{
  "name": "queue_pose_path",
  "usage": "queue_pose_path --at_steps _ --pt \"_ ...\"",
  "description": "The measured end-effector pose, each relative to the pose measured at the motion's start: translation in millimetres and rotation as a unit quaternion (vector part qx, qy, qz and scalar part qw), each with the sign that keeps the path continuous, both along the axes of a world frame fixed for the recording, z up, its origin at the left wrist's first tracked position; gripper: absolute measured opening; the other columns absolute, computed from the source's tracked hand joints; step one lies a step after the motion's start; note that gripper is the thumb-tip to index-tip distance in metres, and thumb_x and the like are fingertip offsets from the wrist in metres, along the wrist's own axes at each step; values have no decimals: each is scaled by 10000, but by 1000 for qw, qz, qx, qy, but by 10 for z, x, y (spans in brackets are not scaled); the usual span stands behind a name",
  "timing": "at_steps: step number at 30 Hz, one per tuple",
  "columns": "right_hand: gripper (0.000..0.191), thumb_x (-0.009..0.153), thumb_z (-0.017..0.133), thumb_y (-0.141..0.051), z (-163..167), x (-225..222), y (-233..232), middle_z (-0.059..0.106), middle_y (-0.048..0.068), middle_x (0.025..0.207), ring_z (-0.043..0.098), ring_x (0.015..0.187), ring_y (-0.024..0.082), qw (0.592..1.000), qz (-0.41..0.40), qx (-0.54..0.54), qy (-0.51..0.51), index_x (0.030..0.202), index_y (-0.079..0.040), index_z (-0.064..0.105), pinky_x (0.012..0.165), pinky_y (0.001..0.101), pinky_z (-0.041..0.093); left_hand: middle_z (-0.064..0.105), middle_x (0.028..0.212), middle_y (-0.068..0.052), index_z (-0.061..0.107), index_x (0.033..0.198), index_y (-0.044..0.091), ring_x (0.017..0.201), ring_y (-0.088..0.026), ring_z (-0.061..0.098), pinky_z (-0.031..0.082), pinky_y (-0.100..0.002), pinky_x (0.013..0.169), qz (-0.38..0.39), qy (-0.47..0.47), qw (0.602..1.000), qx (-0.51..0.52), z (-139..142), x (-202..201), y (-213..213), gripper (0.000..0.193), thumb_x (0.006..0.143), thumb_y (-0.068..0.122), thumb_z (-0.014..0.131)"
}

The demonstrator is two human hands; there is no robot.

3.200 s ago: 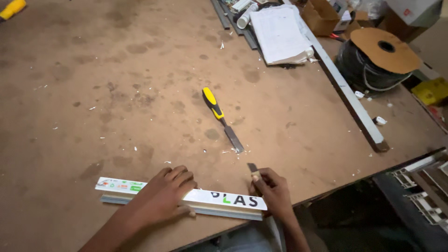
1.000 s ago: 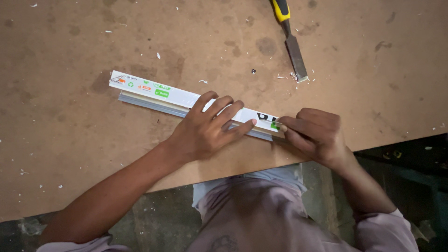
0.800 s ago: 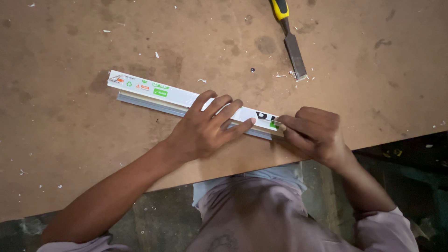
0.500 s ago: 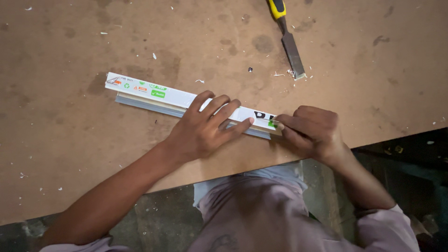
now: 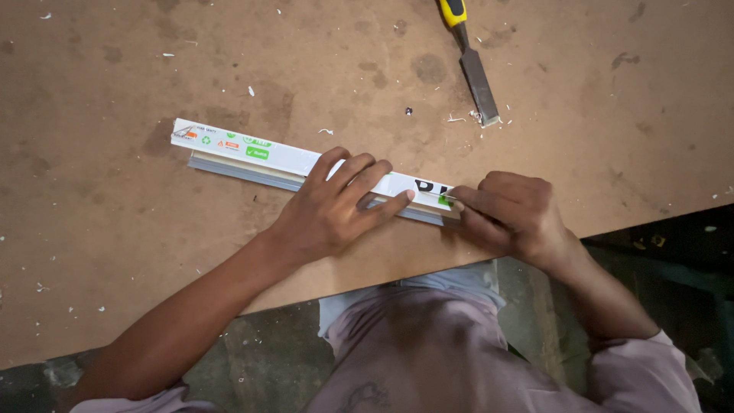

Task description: The person holds a white printed plastic strip on a workbench and cuts along it with a small blade, working section by section along the strip. They reposition the strip and their grip as they cut, then pick up a flat chisel-like tool and continue working along the strip's edge.

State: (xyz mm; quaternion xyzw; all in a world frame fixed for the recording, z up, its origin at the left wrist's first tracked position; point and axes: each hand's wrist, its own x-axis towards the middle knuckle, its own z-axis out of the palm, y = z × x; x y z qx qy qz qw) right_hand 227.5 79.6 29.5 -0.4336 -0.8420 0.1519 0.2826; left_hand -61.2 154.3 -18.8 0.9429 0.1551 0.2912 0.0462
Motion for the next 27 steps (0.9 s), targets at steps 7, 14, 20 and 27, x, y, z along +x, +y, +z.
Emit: queue_pose_path --at_steps 7,14,20,27 --pt "264 808 759 12 -36 22 5 597 109 724 602 627 261 1000 6 11 -5 1065 38 706 554 386 462 619 1304 -156 652 1376 174 1222 -301 591 457 -509 1036 -5 -3 1000 -13 5 -3 4 426 950 163 632" --pt "276 784 760 15 -90 52 -1 576 104 689 590 603 263 1000 1 20 -11 1056 37 718 536 390 445 617 1305 -162 650 1382 166 1224 -304 592 455 -510 1042 -6 -3 1000 -13 9 -7 4 434 948 160 637" --pt "267 804 743 14 -85 67 -19 587 107 706 600 616 260 1000 1 18 -11 1069 36 718 551 390 457 619 1307 -165 649 1385 163 1217 -305 592 452 -515 1042 -7 -5 1000 -12 19 -7 8 435 950 157 634" --pt "242 813 746 8 -2 74 19 595 109 714 604 635 268 1000 8 -22 -19 1053 20 719 567 398 461 619 1308 -167 659 1376 159 1213 -306 588 453 -515 1041 -10 -7 1000 -19 11 -14 -4 431 946 158 635"
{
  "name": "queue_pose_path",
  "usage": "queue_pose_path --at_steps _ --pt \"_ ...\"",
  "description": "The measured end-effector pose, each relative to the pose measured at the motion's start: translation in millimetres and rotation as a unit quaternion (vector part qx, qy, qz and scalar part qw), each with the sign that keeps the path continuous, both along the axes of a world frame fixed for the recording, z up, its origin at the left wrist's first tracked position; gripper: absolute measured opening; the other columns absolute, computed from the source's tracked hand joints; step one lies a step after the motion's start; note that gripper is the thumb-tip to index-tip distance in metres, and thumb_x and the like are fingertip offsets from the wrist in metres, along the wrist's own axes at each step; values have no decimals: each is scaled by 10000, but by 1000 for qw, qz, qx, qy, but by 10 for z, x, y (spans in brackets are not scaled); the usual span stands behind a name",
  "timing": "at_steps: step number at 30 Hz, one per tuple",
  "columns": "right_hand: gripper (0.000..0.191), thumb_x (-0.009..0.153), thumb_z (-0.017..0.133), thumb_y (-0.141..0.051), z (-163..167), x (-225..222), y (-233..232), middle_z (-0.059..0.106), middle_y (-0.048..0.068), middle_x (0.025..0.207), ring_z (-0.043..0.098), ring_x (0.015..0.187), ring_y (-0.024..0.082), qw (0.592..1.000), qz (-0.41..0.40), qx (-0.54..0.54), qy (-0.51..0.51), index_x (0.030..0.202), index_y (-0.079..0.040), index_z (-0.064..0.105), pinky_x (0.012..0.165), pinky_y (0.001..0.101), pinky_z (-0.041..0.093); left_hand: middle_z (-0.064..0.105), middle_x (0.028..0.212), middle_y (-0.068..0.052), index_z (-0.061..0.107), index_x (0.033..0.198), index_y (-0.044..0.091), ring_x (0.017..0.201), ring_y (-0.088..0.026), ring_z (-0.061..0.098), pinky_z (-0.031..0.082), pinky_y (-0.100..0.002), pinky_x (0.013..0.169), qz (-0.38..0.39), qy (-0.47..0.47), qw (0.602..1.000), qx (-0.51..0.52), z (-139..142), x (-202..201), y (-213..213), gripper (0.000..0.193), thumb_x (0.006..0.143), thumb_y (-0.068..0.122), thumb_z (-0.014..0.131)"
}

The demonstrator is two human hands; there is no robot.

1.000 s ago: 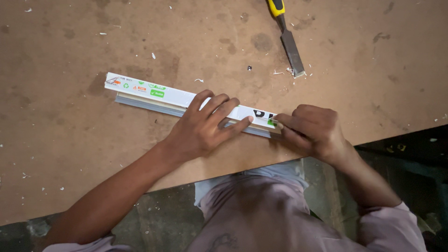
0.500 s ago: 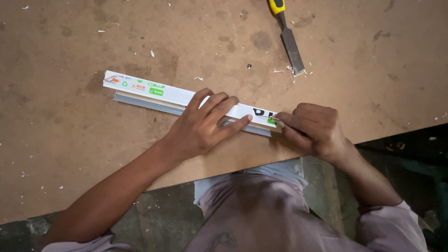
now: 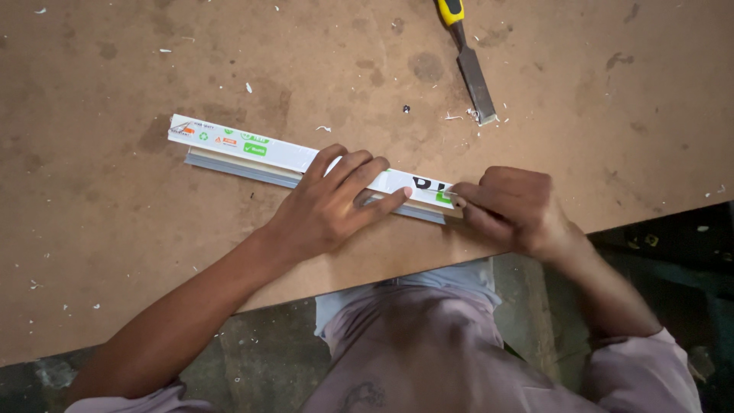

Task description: The person holds a white printed plastic strip on a workbench and cuts along it with a small blade, working section by section along the strip. They reposition the strip and their grip as they cut, then pick up a flat chisel-like tool and continue working along the strip's edge.

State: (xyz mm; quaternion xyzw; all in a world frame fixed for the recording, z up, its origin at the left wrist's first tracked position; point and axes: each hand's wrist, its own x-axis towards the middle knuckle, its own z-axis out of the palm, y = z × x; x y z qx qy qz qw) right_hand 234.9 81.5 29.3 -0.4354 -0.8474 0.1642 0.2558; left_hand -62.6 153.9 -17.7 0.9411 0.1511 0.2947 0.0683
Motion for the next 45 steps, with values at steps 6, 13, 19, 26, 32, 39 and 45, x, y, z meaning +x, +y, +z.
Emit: queue_pose_path --at_steps 6,13,19,26,32,39,45 --pt "262 830 741 -2 50 20 20 599 103 733 608 645 266 1000 18 -14 0 1088 23 707 582 398 472 625 1330 -138 656 1346 174 1236 -293 591 399 -523 1078 3 -2 1000 8 -4 -19 4 431 916 154 637" --pt "312 834 732 -14 28 -131 -223 622 114 762 634 659 285 1000 12 1 -7 1139 28 683 578 409 488 657 1276 -131 747 1208 133 1170 -276 617 390 -494 1033 -42 -60 996 -51 40 -99 -15 302 908 166 739" --pt "317 804 757 23 9 -267 -406 572 116 683 600 580 261 1000 1 2 -14 1105 88 683 507 408 450 678 1246 -120 763 1134 127 1154 -283 633 386 -496 1025 -72 -90 989 -97 28 -108 5 240 902 169 809" --pt "288 805 748 41 -21 -258 -367 559 91 693 586 585 233 1000 16 21 -18 1079 84 672 517 386 451 681 1246 -109 784 1123 142 1153 -282 632 379 -506 1021 -69 -81 988 -110 16 -118 5 297 827 118 795" --pt "277 802 745 50 -79 -209 -332 575 84 698 582 583 220 999 25 21 -9 1070 75 681 518 379 445 674 1257 -104 780 1136 136 1175 -282 619 372 -512 1023 -78 -69 989 -110 2 -122 31 347 789 113 776" --pt "253 785 740 52 -120 -189 -297 566 69 675 576 576 205 999 21 46 -8 1035 63 702 516 367 444 669 1253 -96 775 1143 137 1208 -278 614 359 -514 1041 -81 -67 988 -117 -23 -124 50 384 761 106 761" --pt "232 783 740 55 -103 -203 -304 570 71 688 570 581 210 999 11 43 -31 1012 37 707 529 376 448 661 1260 -84 780 1162 145 1216 -263 607 356 -509 1058 -82 -71 988 -107 -80 -147 53 394 773 87 758"
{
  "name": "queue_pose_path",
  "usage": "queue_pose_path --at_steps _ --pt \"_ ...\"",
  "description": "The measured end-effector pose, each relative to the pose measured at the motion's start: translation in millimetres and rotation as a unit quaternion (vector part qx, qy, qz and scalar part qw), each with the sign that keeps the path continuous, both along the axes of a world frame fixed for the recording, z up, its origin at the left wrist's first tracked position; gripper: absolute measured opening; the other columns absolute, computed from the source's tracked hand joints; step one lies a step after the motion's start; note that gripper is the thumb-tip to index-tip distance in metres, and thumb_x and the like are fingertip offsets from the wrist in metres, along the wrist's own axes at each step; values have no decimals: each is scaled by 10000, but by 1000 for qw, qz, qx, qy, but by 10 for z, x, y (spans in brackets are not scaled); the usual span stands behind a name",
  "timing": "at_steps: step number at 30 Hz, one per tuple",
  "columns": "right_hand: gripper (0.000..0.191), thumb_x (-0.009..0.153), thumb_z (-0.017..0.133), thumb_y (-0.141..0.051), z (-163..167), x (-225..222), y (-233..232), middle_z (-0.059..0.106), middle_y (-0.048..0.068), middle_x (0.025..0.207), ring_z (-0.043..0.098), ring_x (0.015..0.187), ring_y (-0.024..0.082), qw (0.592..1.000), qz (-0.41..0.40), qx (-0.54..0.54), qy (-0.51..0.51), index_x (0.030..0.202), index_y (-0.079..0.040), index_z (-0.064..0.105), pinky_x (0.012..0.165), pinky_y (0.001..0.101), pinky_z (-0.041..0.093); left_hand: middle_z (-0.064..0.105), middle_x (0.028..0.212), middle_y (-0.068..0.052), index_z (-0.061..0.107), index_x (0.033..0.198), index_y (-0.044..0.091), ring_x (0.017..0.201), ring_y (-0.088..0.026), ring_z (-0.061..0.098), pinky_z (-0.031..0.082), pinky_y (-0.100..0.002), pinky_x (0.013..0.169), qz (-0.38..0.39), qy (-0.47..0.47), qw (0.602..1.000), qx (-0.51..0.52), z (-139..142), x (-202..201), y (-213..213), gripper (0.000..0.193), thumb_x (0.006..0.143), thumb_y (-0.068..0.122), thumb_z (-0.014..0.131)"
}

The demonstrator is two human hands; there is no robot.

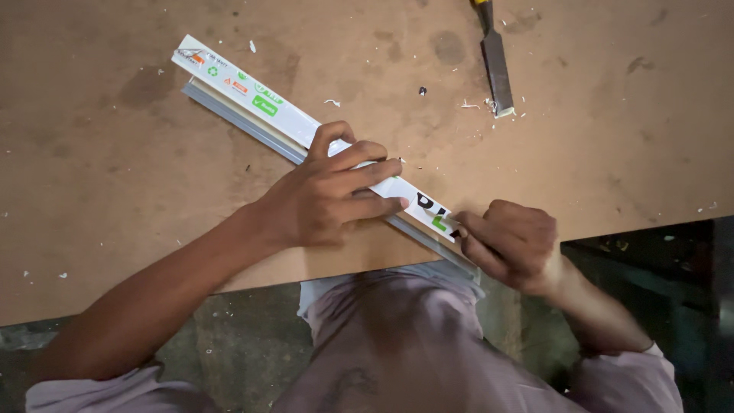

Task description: The person holds a white printed plastic strip on a workbench and cuts along it with a small blade, working section by section along the strip. They reposition the strip and their grip as they cut, then pick up a flat chisel-like tool and continue working along the strip's edge.

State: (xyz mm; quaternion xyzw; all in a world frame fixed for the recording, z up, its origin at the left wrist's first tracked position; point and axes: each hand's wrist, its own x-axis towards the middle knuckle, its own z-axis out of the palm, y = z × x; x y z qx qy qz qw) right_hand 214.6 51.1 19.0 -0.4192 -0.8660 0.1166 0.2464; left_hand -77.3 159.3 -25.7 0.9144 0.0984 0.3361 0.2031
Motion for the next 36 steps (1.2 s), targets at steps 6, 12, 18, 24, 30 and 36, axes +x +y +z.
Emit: queue_pose_path --at_steps 6,12,18,24,30,36 --pt "231 779 743 51 3 -4 14 533 69 663 557 567 215 1000 -3 -3 -1 1006 17 715 515 383 427 665 1244 -87 780 1136 138 1210 -277 607 353 -529 1043 -5 0 1000 -5 -15 -9 3 379 764 77 746" --pt "235 772 772 20 17 24 45 537 71 668 547 563 227 1000 15 8 -14 1000 16 715 503 390 413 665 1247 -97 771 1142 142 1214 -282 603 351 -528 1048 -7 -15 1000 -11 -11 -12 0 354 793 89 747" --pt "235 754 794 -13 12 145 194 530 84 667 539 566 236 997 70 -2 -19 974 16 718 506 398 418 672 1230 -81 775 1108 163 1191 -271 601 349 -548 1045 5 -4 1000 -14 2 -20 -31 325 786 128 761" --pt "224 757 776 -2 42 184 240 559 76 706 548 597 228 996 89 -3 -25 973 7 717 529 381 433 676 1236 -81 775 1115 152 1209 -268 600 352 -524 1056 0 -7 1000 -16 -9 -23 -32 332 785 117 759" --pt "221 747 785 -21 119 191 306 536 69 686 532 580 230 993 108 -5 -48 957 14 724 516 383 419 669 1238 -87 770 1107 154 1210 -275 596 337 -543 1058 2 -7 1000 -21 -20 -19 -42 300 809 120 759" --pt "231 750 791 -80 202 276 555 573 60 729 572 636 240 980 189 1 -59 959 -20 713 549 391 444 682 1229 -94 781 1090 149 1171 -277 609 345 -549 1040 8 -10 1000 -11 -29 4 -45 373 735 52 720"
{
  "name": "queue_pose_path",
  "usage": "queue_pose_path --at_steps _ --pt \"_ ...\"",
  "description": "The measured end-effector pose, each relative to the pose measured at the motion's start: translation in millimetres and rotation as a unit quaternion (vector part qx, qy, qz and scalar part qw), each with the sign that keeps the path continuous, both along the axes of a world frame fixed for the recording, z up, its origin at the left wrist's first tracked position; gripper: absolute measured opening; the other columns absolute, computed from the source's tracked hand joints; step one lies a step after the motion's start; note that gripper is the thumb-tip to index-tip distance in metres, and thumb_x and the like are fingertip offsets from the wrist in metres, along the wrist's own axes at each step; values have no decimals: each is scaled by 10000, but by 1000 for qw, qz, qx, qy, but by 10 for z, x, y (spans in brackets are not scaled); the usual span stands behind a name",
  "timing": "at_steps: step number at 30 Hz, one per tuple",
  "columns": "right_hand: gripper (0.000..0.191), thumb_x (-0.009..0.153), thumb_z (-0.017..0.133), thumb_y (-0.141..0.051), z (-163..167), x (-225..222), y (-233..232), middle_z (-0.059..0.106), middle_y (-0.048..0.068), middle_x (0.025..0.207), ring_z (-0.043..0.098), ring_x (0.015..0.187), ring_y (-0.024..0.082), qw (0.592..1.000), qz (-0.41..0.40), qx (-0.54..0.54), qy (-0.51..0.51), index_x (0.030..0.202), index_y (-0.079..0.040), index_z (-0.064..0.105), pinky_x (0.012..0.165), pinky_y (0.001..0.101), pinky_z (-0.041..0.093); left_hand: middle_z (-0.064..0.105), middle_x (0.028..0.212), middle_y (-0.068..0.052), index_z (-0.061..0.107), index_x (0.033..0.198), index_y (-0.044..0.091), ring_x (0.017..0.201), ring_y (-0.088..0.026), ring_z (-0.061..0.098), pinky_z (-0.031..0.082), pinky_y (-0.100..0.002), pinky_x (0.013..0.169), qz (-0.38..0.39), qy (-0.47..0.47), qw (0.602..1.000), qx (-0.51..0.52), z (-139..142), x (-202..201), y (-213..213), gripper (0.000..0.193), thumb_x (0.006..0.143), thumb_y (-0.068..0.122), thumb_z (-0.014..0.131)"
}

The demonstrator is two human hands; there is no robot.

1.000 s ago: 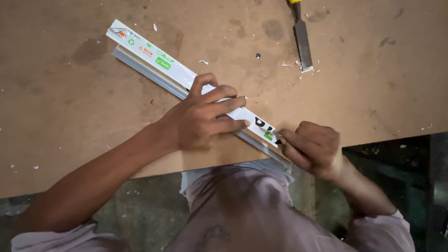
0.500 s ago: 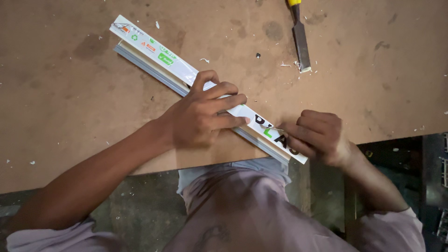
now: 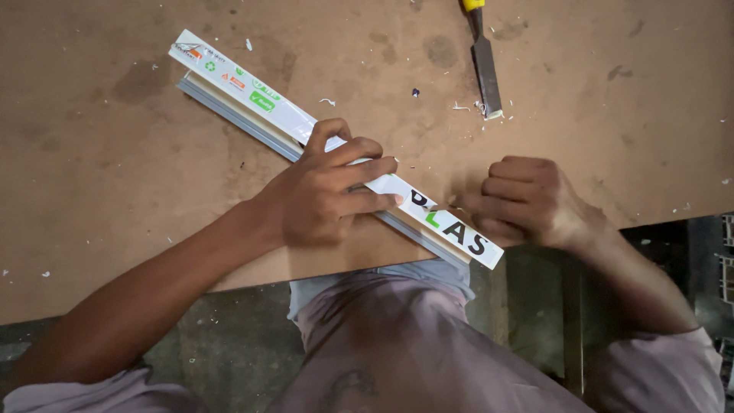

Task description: The person holds a white printed plastic strip on a workbench and cuts along it with a small blade, working section by section along the strip. They reposition the strip and their grip as they cut, then pick up a flat chisel-like tool and continue working along the strip's edge.

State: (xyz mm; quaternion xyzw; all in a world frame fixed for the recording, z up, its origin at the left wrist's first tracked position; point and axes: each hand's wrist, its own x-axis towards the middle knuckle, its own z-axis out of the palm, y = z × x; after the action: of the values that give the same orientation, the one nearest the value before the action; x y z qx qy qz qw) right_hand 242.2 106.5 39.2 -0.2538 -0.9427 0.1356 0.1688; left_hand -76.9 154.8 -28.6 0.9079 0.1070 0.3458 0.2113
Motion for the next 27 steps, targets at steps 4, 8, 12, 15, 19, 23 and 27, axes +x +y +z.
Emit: queue_pose_path --at_steps 4,8,12,15,19,23,27 --pt "236 775 815 -157 49 -6 76 589 45 736 576 647 236 1000 17 -10 -7 954 -44 713 560 387 446 688 1235 -94 779 1089 149 1176 -276 618 350 -543 1040 0 -3 1000 -2 -7 5 6 388 726 34 706" --pt "227 788 835 -160 67 -22 94 593 40 718 569 624 221 1000 22 -7 -7 949 -41 729 524 372 415 688 1233 -94 780 1094 147 1187 -278 612 348 -543 1038 -6 -4 1000 -11 -18 3 11 396 722 36 705" --pt "204 794 843 -149 45 -14 85 585 31 709 567 625 216 1000 17 -1 -10 936 -55 731 527 368 417 685 1242 -87 780 1091 153 1200 -277 604 344 -543 1043 -8 -9 1000 -15 -27 1 10 369 741 57 714" --pt "199 799 841 -155 18 6 92 582 29 709 570 634 217 1000 20 1 -6 938 -59 736 534 368 418 683 1245 -93 783 1098 140 1199 -280 604 344 -542 1045 -4 -6 1000 -3 -29 -6 10 359 756 56 715" --pt "240 780 807 -185 2 48 116 600 49 758 590 691 235 999 36 -3 -5 958 -49 724 586 376 444 688 1236 -83 790 1079 145 1189 -274 608 344 -540 1049 -4 -1 1000 -9 -31 -5 5 366 738 43 704" --pt "182 788 810 -186 -6 75 131 586 25 726 562 649 219 999 26 -10 -19 905 -71 731 559 373 422 689 1236 -85 792 1077 137 1192 -276 609 343 -542 1055 0 0 1000 -5 -27 -1 8 369 732 43 700" --pt "184 784 802 -203 1 86 153 583 16 719 561 640 211 999 27 -9 -34 911 -79 753 557 377 426 690 1238 -84 789 1074 131 1193 -275 611 343 -541 1056 -2 0 1000 -13 -29 6 17 360 735 46 702"
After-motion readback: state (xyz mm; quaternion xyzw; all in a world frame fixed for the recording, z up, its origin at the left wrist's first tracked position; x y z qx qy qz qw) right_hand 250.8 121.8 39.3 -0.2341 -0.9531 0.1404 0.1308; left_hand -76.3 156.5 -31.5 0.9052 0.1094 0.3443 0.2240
